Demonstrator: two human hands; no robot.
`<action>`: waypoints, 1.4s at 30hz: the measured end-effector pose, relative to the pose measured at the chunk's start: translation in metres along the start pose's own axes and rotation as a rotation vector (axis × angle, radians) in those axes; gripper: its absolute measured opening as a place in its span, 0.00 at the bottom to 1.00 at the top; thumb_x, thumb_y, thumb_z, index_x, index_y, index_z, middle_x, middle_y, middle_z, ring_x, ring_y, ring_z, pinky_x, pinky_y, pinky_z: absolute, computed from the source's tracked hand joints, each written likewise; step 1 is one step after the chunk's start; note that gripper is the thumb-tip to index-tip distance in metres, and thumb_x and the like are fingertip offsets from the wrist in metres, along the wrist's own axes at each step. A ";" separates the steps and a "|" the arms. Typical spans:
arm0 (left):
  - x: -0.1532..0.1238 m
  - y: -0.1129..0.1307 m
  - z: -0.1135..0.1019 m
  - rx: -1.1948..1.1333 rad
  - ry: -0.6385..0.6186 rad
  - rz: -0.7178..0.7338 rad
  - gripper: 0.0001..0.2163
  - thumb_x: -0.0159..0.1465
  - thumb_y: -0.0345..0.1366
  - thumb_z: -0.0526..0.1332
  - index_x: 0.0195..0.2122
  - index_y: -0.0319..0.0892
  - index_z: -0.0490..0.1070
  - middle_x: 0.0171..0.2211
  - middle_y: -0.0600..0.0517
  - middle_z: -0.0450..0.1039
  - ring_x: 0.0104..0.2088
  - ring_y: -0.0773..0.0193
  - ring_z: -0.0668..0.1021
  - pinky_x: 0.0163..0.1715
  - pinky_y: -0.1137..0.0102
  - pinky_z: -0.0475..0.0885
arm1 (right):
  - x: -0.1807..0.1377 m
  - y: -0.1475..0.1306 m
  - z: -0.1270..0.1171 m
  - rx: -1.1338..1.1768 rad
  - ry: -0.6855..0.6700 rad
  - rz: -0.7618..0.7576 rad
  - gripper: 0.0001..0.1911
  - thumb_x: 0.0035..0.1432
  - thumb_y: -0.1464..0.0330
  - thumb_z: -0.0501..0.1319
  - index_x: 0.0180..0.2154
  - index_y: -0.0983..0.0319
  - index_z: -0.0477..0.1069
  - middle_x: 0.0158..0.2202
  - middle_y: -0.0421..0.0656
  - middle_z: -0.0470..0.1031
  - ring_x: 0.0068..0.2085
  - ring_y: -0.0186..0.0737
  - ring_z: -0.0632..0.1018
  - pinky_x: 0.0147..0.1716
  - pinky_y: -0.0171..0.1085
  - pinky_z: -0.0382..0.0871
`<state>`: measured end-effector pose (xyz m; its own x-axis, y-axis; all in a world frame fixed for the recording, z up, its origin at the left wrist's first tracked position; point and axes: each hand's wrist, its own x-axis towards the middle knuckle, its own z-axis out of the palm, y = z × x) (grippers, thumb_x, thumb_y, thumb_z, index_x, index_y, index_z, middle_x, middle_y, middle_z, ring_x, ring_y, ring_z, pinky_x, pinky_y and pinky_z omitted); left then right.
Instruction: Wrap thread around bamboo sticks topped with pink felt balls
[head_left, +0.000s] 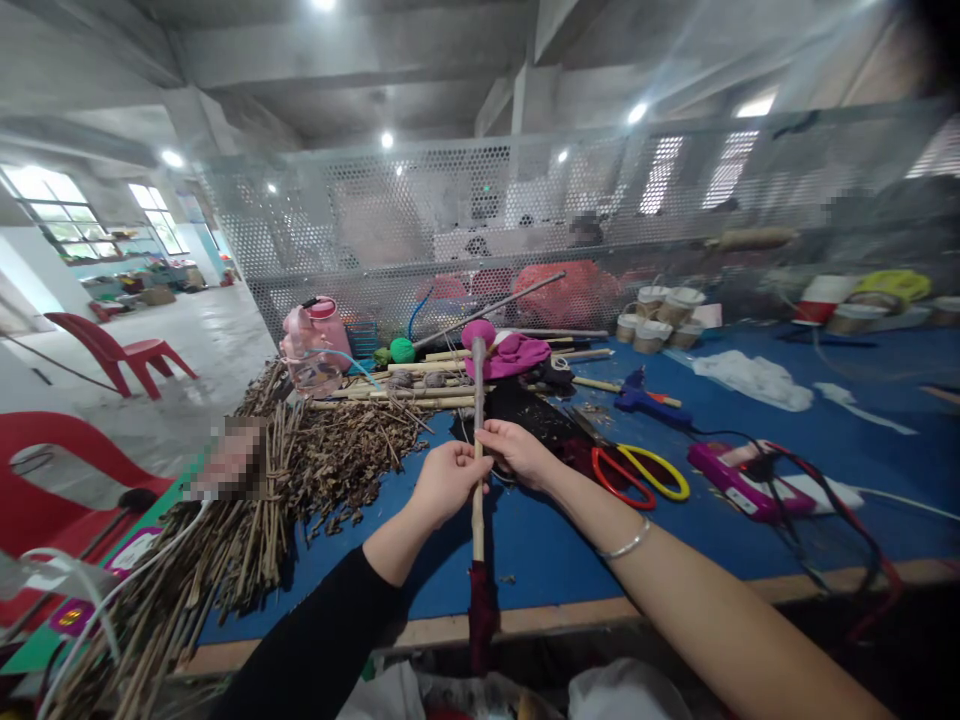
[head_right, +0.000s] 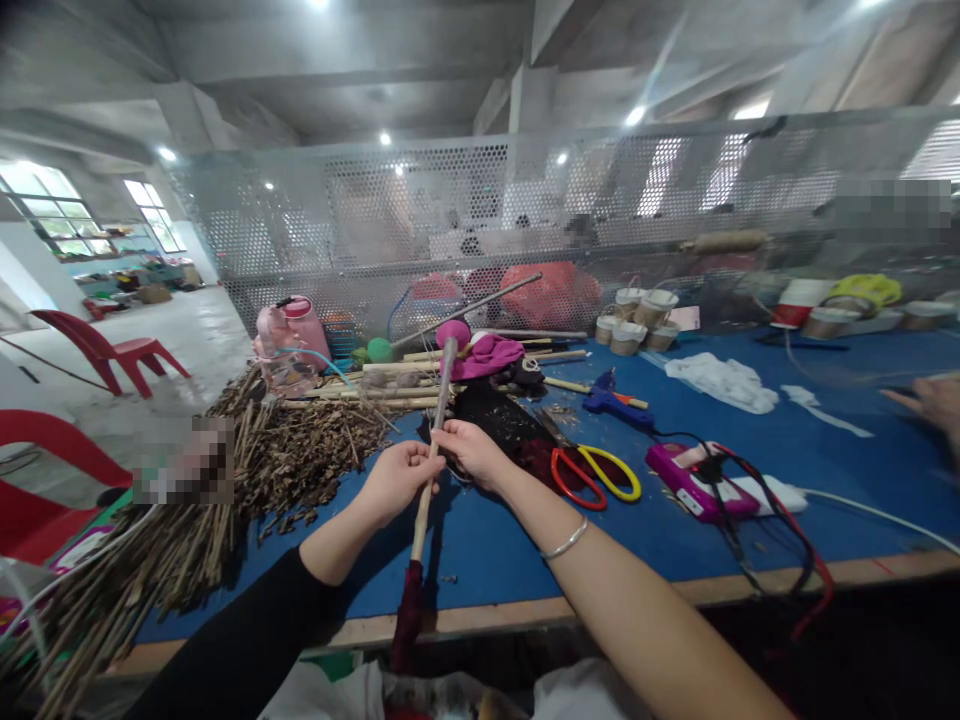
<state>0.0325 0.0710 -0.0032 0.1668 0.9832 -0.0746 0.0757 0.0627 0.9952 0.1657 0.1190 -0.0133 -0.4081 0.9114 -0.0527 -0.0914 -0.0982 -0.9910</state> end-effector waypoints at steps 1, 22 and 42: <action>0.000 0.001 -0.001 0.012 0.030 0.011 0.08 0.53 0.38 0.61 0.26 0.39 0.64 0.16 0.56 0.68 0.15 0.71 0.70 0.14 0.78 0.63 | -0.001 -0.003 -0.003 -0.026 -0.024 0.000 0.16 0.45 0.58 0.62 0.26 0.63 0.62 0.12 0.29 0.56 0.11 0.22 0.51 0.10 0.28 0.38; -0.009 0.019 0.003 -0.664 -0.144 -0.302 0.10 0.61 0.32 0.53 0.38 0.33 0.69 0.24 0.49 0.73 0.14 0.76 0.69 0.11 0.82 0.63 | -0.005 -0.010 -0.020 0.265 -0.220 0.162 0.17 0.44 0.72 0.63 0.39 0.64 0.67 0.15 0.29 0.54 0.14 0.20 0.45 0.11 0.25 0.34; 0.002 0.004 -0.001 -0.159 0.099 -0.123 0.13 0.50 0.41 0.65 0.26 0.37 0.66 0.16 0.57 0.65 0.12 0.77 0.63 0.11 0.80 0.57 | -0.003 0.001 -0.005 0.300 -0.179 0.093 0.13 0.45 0.65 0.64 0.30 0.64 0.64 0.12 0.28 0.50 0.13 0.21 0.45 0.11 0.26 0.33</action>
<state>0.0326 0.0732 0.0009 0.0679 0.9781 -0.1968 -0.0674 0.2013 0.9772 0.1712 0.1186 -0.0151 -0.5774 0.8112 -0.0926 -0.2977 -0.3148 -0.9012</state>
